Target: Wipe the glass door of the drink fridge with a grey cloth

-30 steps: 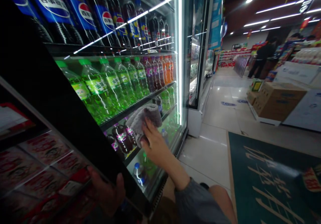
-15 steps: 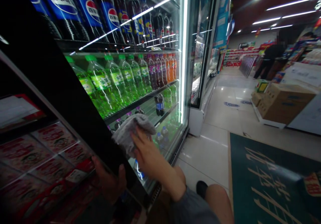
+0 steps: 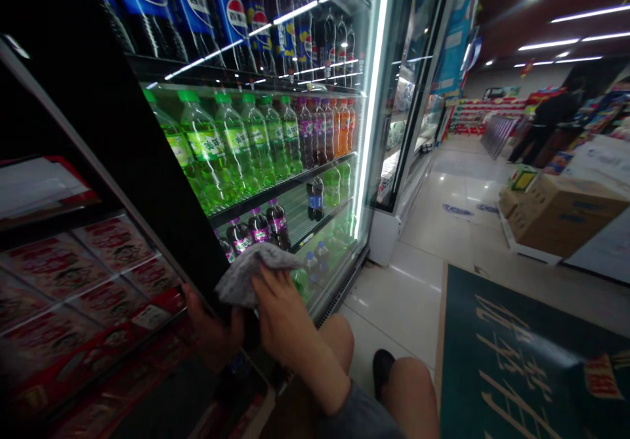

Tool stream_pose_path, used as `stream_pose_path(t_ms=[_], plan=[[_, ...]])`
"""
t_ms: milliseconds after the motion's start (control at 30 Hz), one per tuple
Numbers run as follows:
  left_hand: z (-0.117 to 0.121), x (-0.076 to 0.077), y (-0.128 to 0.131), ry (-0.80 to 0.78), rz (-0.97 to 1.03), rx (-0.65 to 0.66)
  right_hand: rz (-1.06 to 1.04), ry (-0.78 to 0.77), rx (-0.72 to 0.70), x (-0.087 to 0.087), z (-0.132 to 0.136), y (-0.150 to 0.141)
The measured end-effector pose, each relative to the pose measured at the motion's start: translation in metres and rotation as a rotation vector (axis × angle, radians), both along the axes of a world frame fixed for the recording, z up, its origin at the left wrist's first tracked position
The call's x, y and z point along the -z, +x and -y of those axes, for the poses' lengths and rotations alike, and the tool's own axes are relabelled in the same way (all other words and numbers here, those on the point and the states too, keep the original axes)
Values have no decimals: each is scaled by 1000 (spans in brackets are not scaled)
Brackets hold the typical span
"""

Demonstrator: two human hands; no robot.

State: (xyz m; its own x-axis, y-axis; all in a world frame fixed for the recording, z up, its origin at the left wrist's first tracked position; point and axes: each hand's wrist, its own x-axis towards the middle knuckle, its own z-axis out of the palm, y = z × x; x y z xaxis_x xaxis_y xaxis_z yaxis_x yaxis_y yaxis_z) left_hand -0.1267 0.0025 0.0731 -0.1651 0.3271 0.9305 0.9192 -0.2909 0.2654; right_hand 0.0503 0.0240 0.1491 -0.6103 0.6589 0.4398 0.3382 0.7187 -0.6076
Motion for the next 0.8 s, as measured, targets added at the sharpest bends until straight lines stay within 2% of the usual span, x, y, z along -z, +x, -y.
stream_pose_path(t_ms=[133,233,400,633,800], plan=[[0,-24,5,80,-117,2,-141,-134,168,19,-40,8],[0,-32,7,106,-149,18,-192,-187,173,32,-50,11],[-3,-35,7,134,-168,27,-206,-196,102,41,-39,14],[0,-34,9,108,-150,-12,-172,-196,74,31,-24,19],[1,-30,8,84,-145,-22,-138,-187,77,34,-27,15]])
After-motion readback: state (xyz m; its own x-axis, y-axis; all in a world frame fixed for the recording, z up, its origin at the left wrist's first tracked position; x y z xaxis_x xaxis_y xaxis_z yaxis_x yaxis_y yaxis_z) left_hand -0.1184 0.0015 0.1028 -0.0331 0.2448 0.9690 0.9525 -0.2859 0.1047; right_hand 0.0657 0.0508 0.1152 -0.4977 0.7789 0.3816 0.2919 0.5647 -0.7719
